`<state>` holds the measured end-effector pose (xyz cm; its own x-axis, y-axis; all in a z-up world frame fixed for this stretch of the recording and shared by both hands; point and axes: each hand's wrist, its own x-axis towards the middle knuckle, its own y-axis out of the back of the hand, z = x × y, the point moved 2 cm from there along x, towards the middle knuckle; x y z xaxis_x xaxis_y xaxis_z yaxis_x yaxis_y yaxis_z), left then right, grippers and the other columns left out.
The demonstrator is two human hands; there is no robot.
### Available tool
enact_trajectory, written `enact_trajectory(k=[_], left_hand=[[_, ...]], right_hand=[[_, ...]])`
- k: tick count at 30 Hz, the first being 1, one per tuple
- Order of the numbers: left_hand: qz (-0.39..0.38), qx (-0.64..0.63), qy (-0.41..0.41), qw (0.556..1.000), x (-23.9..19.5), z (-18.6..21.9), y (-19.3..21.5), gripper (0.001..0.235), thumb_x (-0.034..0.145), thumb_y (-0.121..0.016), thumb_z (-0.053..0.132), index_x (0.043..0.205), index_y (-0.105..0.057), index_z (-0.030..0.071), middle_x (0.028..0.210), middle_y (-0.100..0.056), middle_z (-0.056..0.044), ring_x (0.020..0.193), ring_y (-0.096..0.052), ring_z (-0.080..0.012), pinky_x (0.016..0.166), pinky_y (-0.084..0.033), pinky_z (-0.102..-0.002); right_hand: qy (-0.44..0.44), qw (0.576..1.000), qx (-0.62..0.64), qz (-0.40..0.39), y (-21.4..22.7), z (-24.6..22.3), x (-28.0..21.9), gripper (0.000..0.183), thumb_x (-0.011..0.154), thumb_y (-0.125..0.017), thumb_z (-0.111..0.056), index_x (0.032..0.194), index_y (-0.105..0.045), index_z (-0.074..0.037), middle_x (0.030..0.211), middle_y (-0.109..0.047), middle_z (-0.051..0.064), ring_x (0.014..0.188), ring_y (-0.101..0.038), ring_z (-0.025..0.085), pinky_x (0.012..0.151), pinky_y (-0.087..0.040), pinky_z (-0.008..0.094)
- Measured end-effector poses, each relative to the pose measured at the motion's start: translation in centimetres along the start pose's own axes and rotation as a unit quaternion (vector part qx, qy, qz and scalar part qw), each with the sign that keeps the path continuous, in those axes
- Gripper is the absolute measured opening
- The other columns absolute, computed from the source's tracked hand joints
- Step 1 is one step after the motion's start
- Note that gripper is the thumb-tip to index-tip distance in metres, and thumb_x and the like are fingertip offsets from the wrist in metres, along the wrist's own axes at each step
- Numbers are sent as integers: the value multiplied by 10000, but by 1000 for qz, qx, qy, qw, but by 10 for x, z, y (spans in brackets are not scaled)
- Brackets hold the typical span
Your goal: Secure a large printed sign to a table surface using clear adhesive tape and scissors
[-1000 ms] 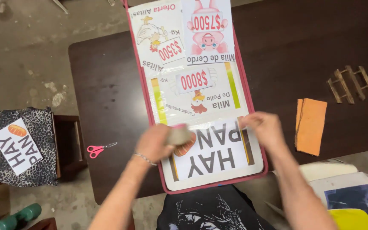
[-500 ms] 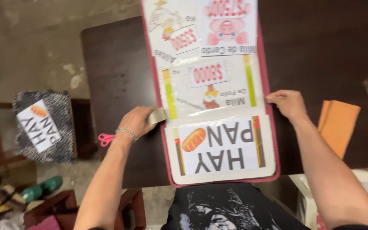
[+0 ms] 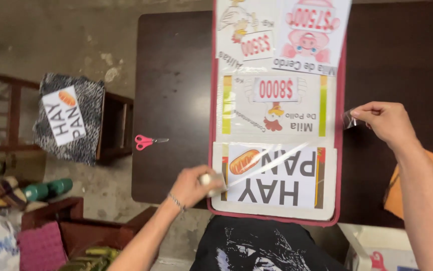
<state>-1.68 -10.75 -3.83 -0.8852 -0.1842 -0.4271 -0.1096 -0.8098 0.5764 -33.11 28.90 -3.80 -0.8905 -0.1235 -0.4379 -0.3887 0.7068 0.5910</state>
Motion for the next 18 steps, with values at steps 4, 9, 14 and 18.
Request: enact_trajectory(k=[4, 9, 14, 18], left_hand=[[-88, -152, 186, 967, -81, -27, -26, 529, 751, -876, 295, 1172, -558, 259, 646, -421, 81, 602, -375, -70, 584, -344, -243], [-232, -186, 221, 929, -147, -44, -27, 761, 760, -687, 157, 1498, -585, 314, 476, -297, 127, 462, -209, -41, 474, -151, -247], [-317, -145, 227, 909, -167, -98, 0, 527, 748, -752, 307, 1274, -750, 341, 683, -447, 99, 685, -421, -52, 711, -294, -134], [-338, -118, 157, 920, -180, -192, 30, 440, 764, -755, 254, 1199, -768, 319, 580, -305, 108, 538, -271, -57, 543, -190, -212]], right_hand=[[75, 986, -101, -111, -28, -73, -12, 88, 948, -789, -129, 985, -824, -58, 906, -778, 58, 822, -607, 116, 745, -423, 278], [205, 943, -168, -200, -101, -157, -49, 116, 912, -809, -165, 987, -830, -80, 953, -807, 57, 871, -694, 149, 823, -491, 282], [292, 924, -179, -169, -167, -231, -111, 132, 946, -781, -236, 982, -811, -113, 913, -783, 15, 747, -642, 133, 734, -452, 305], [346, 907, -208, -118, -221, -264, -147, 122, 958, -768, -289, 993, -805, -179, 933, -785, -20, 838, -693, 133, 734, -470, 331]])
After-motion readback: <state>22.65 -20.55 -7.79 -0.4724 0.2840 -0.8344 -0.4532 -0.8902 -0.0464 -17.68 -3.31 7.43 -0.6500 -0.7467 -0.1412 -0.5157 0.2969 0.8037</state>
